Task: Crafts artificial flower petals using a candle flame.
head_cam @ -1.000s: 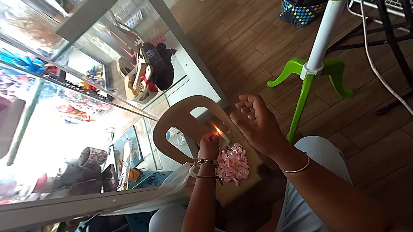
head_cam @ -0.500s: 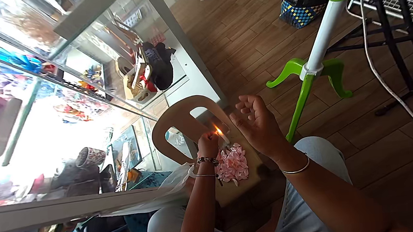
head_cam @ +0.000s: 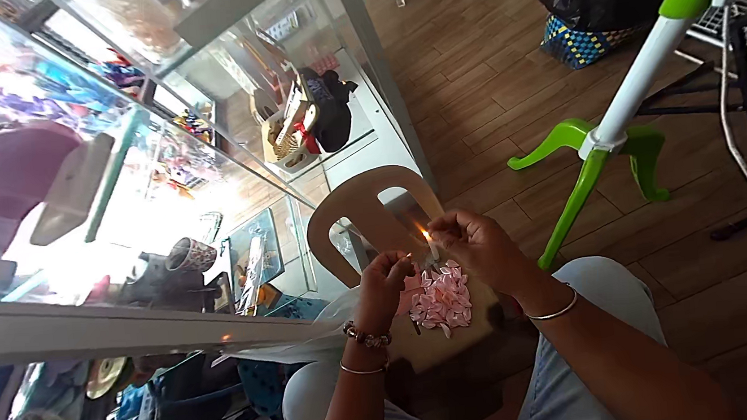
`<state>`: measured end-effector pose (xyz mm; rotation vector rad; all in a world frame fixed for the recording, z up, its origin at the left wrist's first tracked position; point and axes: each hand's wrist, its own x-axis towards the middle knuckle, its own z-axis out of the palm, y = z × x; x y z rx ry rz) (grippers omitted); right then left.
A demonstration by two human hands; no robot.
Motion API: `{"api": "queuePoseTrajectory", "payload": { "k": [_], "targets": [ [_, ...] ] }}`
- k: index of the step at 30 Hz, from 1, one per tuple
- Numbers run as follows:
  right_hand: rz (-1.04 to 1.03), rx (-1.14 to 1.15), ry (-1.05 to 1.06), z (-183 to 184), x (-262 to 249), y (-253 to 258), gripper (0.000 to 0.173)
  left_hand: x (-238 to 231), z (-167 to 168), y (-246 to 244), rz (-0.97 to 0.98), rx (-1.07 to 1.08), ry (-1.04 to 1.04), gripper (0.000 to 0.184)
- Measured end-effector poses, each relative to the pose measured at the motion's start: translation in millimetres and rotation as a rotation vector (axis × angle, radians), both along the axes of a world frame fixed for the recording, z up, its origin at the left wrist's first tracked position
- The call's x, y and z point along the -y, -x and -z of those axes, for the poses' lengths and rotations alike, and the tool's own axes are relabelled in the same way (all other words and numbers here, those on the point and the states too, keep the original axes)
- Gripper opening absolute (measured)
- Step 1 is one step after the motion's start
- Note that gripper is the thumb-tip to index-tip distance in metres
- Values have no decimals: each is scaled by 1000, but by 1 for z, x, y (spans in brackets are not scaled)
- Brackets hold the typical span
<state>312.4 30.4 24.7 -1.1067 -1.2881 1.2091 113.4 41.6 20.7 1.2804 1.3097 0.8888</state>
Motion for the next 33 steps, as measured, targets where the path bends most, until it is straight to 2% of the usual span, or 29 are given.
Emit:
{"api": "queuePoseTrajectory", "payload": {
  "k": [4, 8, 18, 22, 25, 30, 33],
  "targets": [
    [-168, -63, 26, 2, 2, 33, 21, 13, -3, 17, -21, 148, -75, 16],
    [-182, -90, -5, 10, 1, 60, 22, 17, 4, 31, -48, 210, -178, 13],
    [-149, -90, -75, 28, -4, 96, 9, 23, 15, 56, -77, 72, -300, 4],
    [-129, -64, -77, 30, -4, 103, 14, 24, 15, 62, -118, 28, -302, 5],
    [-122, 48, -85, 27, -7, 97, 27, 24, 15, 67, -154, 30, -275, 4],
    [-125, -50, -120, 27, -4, 92, 28, 27, 15, 64, -86, 29, -277, 4],
    [-109, 0, -162, 32, -5, 88, 22, 27, 14, 60, -8, 122, -152, 9]
  ]
}}
